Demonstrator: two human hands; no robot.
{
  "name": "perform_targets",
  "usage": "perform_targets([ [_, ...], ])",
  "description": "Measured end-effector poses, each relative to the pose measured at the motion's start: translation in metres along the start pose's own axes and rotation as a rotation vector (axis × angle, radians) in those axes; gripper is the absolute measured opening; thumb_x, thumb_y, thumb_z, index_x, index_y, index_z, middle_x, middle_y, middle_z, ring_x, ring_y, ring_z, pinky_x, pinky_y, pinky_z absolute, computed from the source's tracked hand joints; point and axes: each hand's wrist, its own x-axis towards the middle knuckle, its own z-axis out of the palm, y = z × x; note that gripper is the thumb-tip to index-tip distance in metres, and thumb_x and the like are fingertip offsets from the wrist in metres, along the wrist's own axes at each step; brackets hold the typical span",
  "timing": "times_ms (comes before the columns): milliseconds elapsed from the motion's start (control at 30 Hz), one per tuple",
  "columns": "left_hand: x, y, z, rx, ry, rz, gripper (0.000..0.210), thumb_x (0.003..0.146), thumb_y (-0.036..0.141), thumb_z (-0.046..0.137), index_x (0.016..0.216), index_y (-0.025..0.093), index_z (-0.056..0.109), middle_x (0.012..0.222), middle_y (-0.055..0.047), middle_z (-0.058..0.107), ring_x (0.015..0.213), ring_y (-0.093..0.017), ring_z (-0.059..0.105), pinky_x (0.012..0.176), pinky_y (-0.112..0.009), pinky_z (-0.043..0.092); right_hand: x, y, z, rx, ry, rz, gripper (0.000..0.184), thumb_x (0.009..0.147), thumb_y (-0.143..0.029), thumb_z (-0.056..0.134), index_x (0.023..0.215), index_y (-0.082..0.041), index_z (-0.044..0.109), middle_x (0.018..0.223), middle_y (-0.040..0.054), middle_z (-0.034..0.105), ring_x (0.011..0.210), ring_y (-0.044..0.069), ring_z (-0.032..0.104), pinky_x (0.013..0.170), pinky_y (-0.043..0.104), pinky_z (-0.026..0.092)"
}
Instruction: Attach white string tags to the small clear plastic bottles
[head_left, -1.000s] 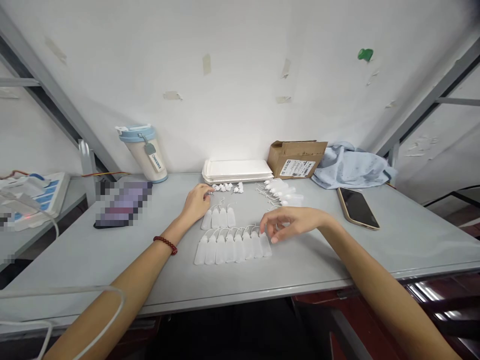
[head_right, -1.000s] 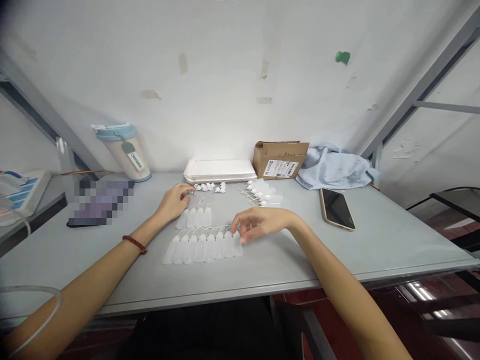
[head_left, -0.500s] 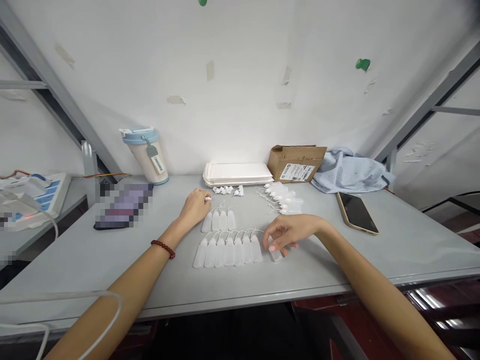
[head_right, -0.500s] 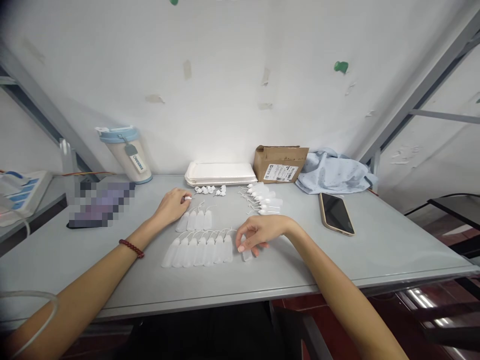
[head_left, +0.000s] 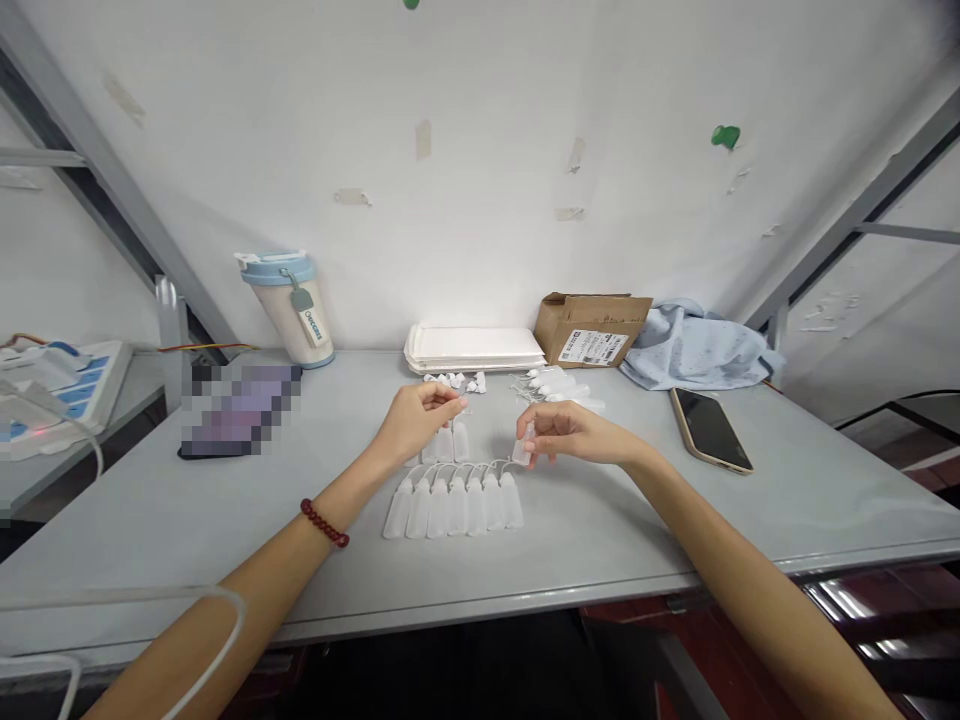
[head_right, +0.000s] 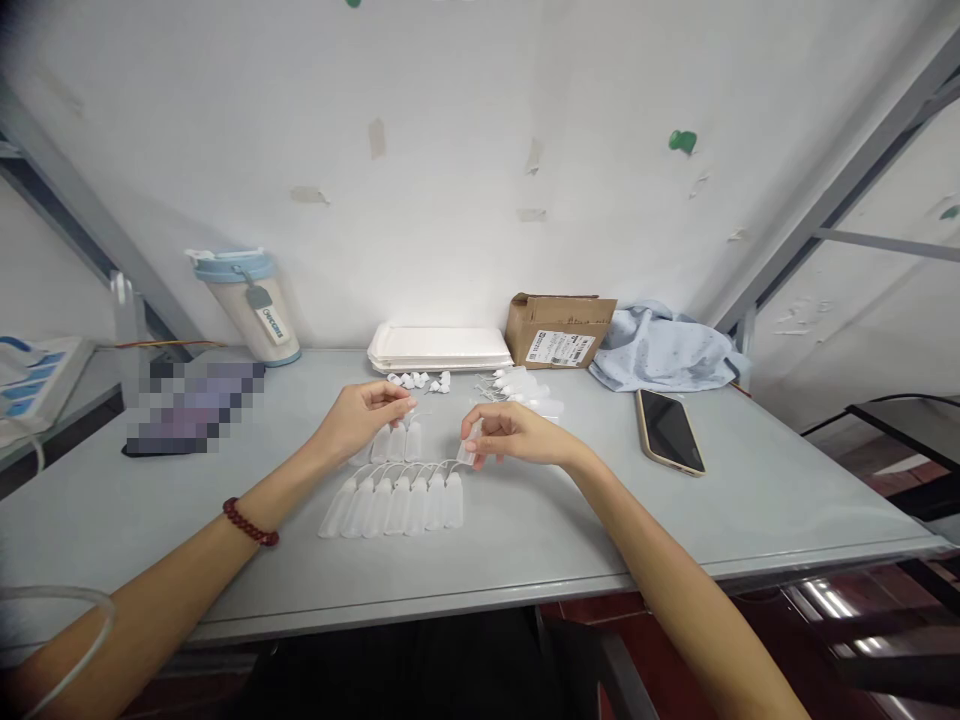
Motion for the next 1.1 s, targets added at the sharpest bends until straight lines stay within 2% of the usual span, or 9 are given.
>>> perform_targets([
  [133, -0.008, 0.007, 0.009, -0.180, -0.089, -0.054, 0.017, 0.065, 0.031, 0.070, 0.072, 0.016, 0.065, 0.071, -0.003, 0.068, 0.069, -0.016, 0.063, 0.071, -0.030, 0.049, 0.006, 0.006, 0.009, -0.088, 0.128, -0.071, 0.019, 0.086, -0.037, 0.049, 0.088, -0.019, 0.053, 0.080, 0.0037, 0.065, 0.071, 0.015, 0.061, 0.059, 0.025, 0.045],
  [267, -0.011, 0.006, 0.016, -0.208, -0.134, -0.066, 0.016, 0.067, 0.028, 0.068, 0.075, 0.015, 0.064, 0.076, -0.005, 0.069, 0.075, -0.017, 0.065, 0.076, -0.032, 0.050, 0.013, 0.017, 0.016, -0.458, 0.265, -0.189, 0.017, 0.089, -0.021, 0.040, 0.091, -0.019, 0.057, 0.087, 0.0046, 0.063, 0.077, 0.016, 0.056, 0.067, 0.028, 0.042],
  [367, -0.011, 0.004, 0.019, -0.188, -0.129, -0.043, 0.016, 0.069, 0.029, 0.066, 0.077, 0.016, 0.061, 0.076, -0.005, 0.069, 0.075, -0.018, 0.065, 0.074, -0.033, 0.051, 0.017, 0.023, 0.021, -0.715, 0.268, -0.193, 0.025, 0.086, -0.010, 0.039, 0.095, -0.020, 0.060, 0.085, 0.0059, 0.058, 0.077, 0.017, 0.052, 0.067, 0.027, 0.040],
  [433, -0.010, 0.003, 0.020, -0.171, -0.132, -0.034, 0.016, 0.070, 0.030, 0.064, 0.077, 0.016, 0.060, 0.076, -0.005, 0.068, 0.074, -0.018, 0.065, 0.070, -0.032, 0.052, 0.018, 0.025, 0.024, -0.783, 0.253, -0.176, 0.028, 0.084, -0.007, 0.040, 0.096, -0.020, 0.061, 0.082, 0.0060, 0.055, 0.076, 0.017, 0.051, 0.065, 0.026, 0.039],
  [667, -0.011, 0.004, 0.021, -0.087, -0.129, -0.023, 0.015, 0.071, 0.029, 0.062, 0.076, 0.015, 0.059, 0.071, -0.002, 0.063, 0.064, -0.014, 0.060, 0.065, -0.030, 0.049, 0.022, 0.025, 0.030, -0.772, 0.221, -0.177, 0.029, 0.086, -0.007, 0.040, 0.097, -0.019, 0.064, 0.084, 0.0066, 0.051, 0.079, 0.017, 0.050, 0.069, 0.027, 0.040],
  [900, -0.011, 0.000, 0.023, -0.145, -0.129, 0.020, 0.017, 0.071, 0.027, 0.063, 0.082, 0.014, 0.062, 0.087, -0.005, 0.065, 0.086, -0.018, 0.062, 0.082, -0.033, 0.047, 0.021, 0.021, 0.034, -0.742, 0.239, -0.195, 0.032, 0.085, -0.005, 0.038, 0.101, -0.018, 0.062, 0.084, 0.0065, 0.050, 0.075, 0.016, 0.049, 0.067, 0.028, 0.041],
  [1100, -0.014, 0.010, 0.022, -0.214, -0.082, -0.010, 0.016, 0.071, 0.025, 0.065, 0.082, 0.014, 0.063, 0.086, -0.005, 0.066, 0.088, -0.019, 0.062, 0.086, -0.035, 0.046, 0.018, 0.017, 0.036, -0.684, 0.318, -0.226, 0.029, 0.086, -0.007, 0.037, 0.101, -0.019, 0.059, 0.088, 0.0060, 0.046, 0.072, 0.015, 0.048, 0.068, 0.028, 0.041],
])
